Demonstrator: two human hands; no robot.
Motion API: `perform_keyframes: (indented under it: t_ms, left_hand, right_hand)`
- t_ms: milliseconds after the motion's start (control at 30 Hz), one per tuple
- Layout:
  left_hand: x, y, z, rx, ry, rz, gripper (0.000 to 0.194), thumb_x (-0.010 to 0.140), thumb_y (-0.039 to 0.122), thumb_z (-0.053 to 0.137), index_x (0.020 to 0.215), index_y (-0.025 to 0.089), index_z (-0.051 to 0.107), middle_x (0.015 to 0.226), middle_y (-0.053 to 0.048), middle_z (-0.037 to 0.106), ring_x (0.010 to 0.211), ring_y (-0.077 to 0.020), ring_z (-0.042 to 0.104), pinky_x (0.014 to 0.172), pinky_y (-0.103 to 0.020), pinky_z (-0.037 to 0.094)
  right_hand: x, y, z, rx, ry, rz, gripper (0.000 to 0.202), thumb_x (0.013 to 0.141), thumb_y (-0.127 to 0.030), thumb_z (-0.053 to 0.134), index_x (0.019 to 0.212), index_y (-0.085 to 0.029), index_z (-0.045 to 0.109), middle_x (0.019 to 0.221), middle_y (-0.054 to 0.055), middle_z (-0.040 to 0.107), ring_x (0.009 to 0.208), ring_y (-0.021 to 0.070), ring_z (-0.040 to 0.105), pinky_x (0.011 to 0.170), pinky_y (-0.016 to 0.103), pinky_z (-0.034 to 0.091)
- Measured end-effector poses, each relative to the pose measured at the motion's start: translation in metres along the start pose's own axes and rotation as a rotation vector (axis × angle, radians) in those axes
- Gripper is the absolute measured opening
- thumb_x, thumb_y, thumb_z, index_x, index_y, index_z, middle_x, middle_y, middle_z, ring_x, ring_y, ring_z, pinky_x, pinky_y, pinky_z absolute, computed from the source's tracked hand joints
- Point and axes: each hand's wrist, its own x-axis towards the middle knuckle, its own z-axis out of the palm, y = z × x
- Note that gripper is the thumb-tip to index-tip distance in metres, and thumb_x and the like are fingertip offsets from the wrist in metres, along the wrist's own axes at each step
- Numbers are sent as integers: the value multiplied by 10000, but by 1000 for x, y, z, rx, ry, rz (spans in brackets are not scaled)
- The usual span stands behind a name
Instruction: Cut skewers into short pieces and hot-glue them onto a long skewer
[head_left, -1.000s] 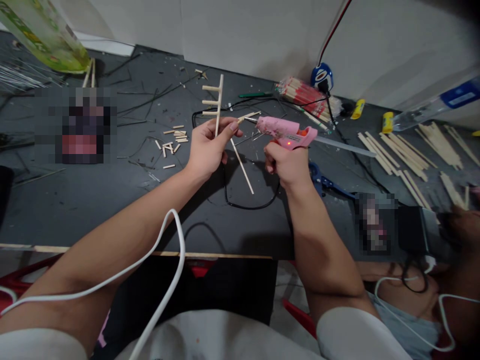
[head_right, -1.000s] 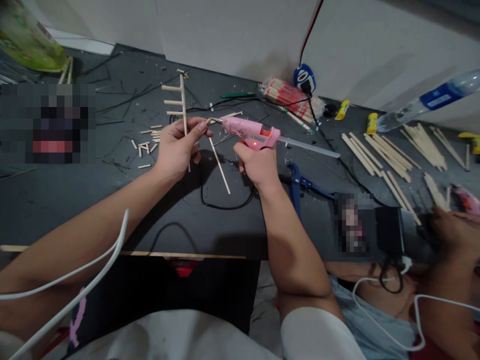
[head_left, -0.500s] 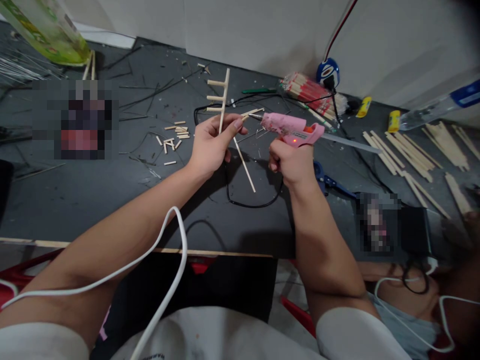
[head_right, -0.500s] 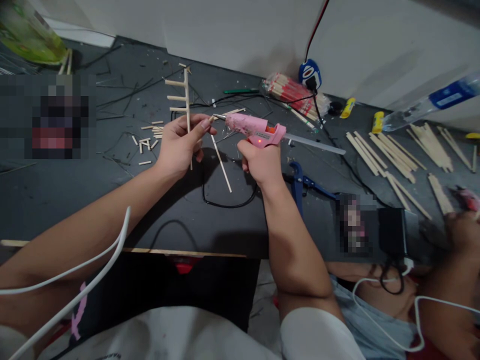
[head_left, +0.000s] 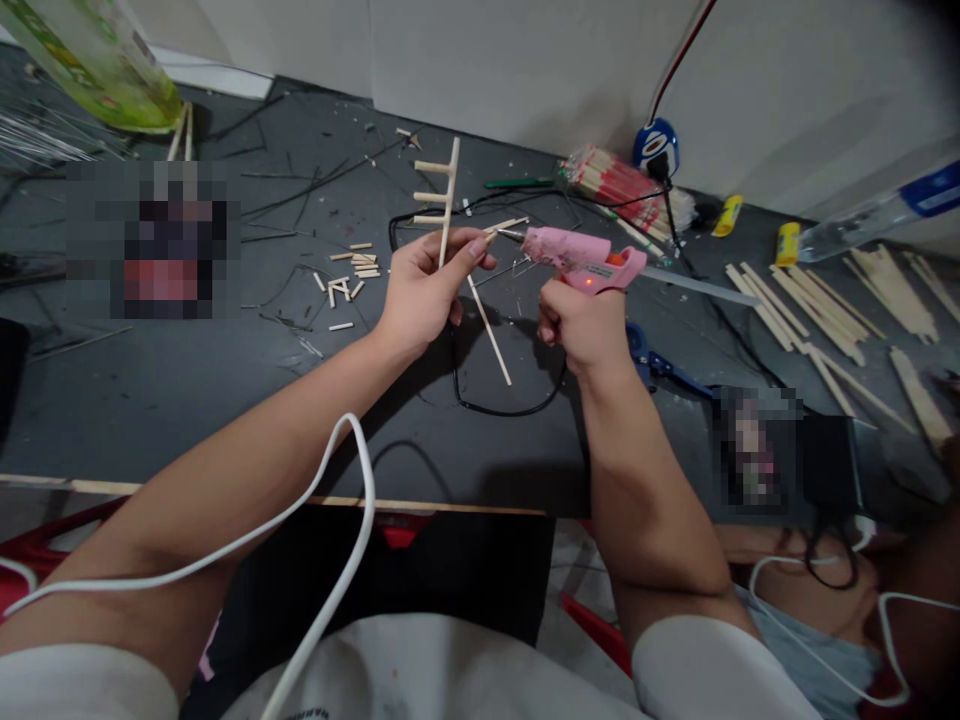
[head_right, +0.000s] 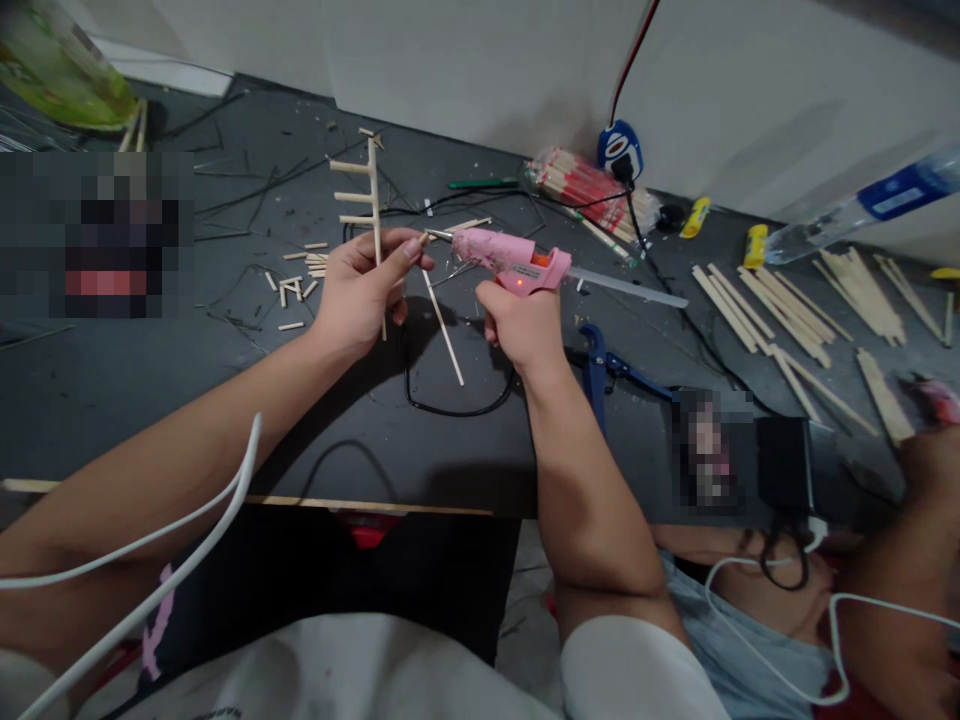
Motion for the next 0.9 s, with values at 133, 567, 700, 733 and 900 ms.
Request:
perform_keyframes:
  t_ms: [133,567,700,733,900]
  left_hand:
    - [1,-4,-1,30,-2,48,222,978,378,721,1105,199,758,951,-49,799,573,-65,635,404,-176,422]
    - [3,-5,-3,47,16,44,243,992,411,696,1125,215,749,973,-45,796,515,-50,571,388,-183,413]
    - [0,2,0,7,33,-19,199,987,377,699,1094,217,754,967,-38,793,485,-41,528,382,-187,411]
    - [-1,3,0,-5,34,-29,185,985,363,701,1086,217,755,960,-36,792,488,-42,531,382,-186,410]
    - [-1,5,2,-33,45,-56,142,971,315,715,1067,218,756,928,-27,785,524,-52,570,383,-181,402]
  right_hand:
    - [1,1,0,-1,7,-3,273,654,-158,621,475,-244,434,409,-80,408,304,93,413,323,242,281]
    - [0,2,0,-13,-15,1,264,681,-163,634,489,-237,468,418,-71,443,324,90,431,325,241,280]
    - [0,4,-1,-8,3,-18,315,730,-173,649,489,-241,457,407,-64,439,338,91,432,338,252,298]
    - [0,4,-1,-12,4,-21,331,742,-178,653,486,-242,452,405,-61,440,340,90,432,341,254,302]
    - [1,6,-1,-2,-21,-20,341,748,-186,663,479,-241,460,404,-63,437,332,92,437,336,251,296]
